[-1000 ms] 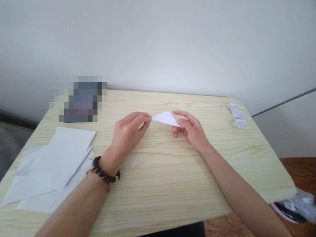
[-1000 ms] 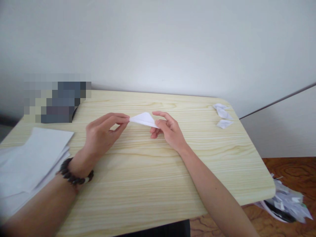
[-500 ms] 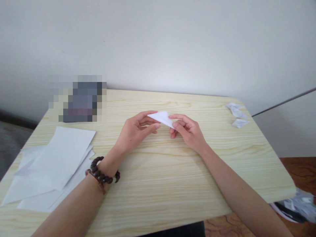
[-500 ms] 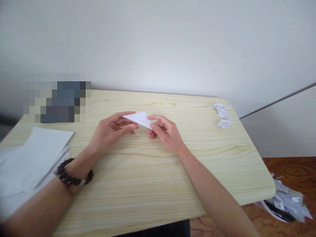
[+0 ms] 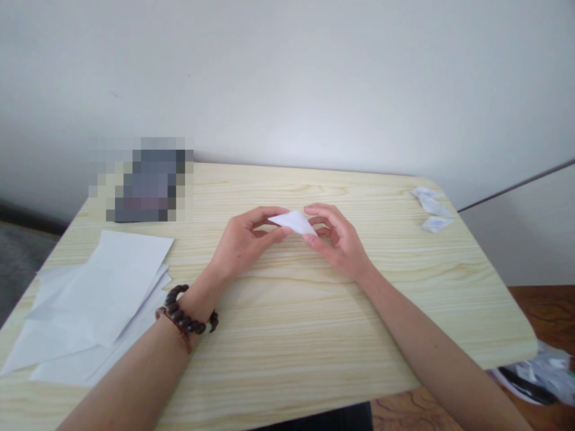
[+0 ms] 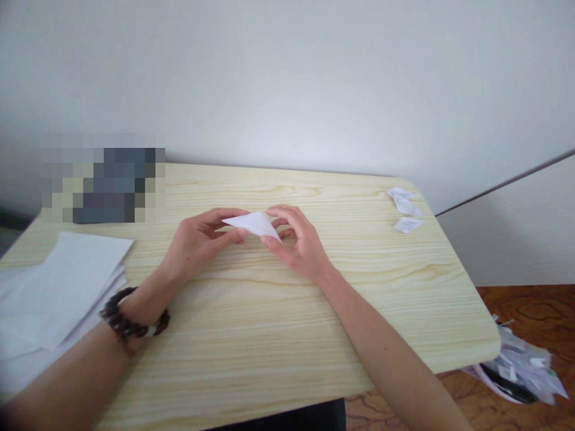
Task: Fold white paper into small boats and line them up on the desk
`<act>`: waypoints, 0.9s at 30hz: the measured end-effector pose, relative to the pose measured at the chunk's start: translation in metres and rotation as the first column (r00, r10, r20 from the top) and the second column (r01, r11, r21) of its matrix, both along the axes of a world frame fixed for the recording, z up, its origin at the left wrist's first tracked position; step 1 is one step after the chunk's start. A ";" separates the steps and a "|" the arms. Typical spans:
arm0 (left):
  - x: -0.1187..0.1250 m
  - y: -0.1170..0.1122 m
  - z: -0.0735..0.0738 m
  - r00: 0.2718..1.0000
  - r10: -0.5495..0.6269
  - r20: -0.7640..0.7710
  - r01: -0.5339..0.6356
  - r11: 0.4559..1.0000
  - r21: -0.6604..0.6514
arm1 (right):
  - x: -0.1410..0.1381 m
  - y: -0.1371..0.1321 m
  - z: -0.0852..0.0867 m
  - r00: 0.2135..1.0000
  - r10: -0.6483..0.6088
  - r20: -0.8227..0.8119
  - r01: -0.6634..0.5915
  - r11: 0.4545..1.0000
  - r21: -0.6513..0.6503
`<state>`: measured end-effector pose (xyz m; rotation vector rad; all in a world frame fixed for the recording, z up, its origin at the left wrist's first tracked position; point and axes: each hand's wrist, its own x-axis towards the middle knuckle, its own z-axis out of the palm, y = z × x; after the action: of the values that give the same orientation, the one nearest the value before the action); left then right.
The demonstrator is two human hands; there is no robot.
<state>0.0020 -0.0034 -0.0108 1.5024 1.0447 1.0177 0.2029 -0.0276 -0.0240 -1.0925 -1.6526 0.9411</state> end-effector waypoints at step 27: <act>0.001 -0.004 0.003 0.997 -0.013 -0.071 0.021 0.994 0.108 | -0.005 -0.007 0.003 0.960 -0.117 0.254 0.058 0.972 0.229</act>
<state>0.0026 -0.0069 -0.0080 1.6431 1.0374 1.0306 0.1975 -0.0345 -0.0210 -1.1666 -1.8577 0.5551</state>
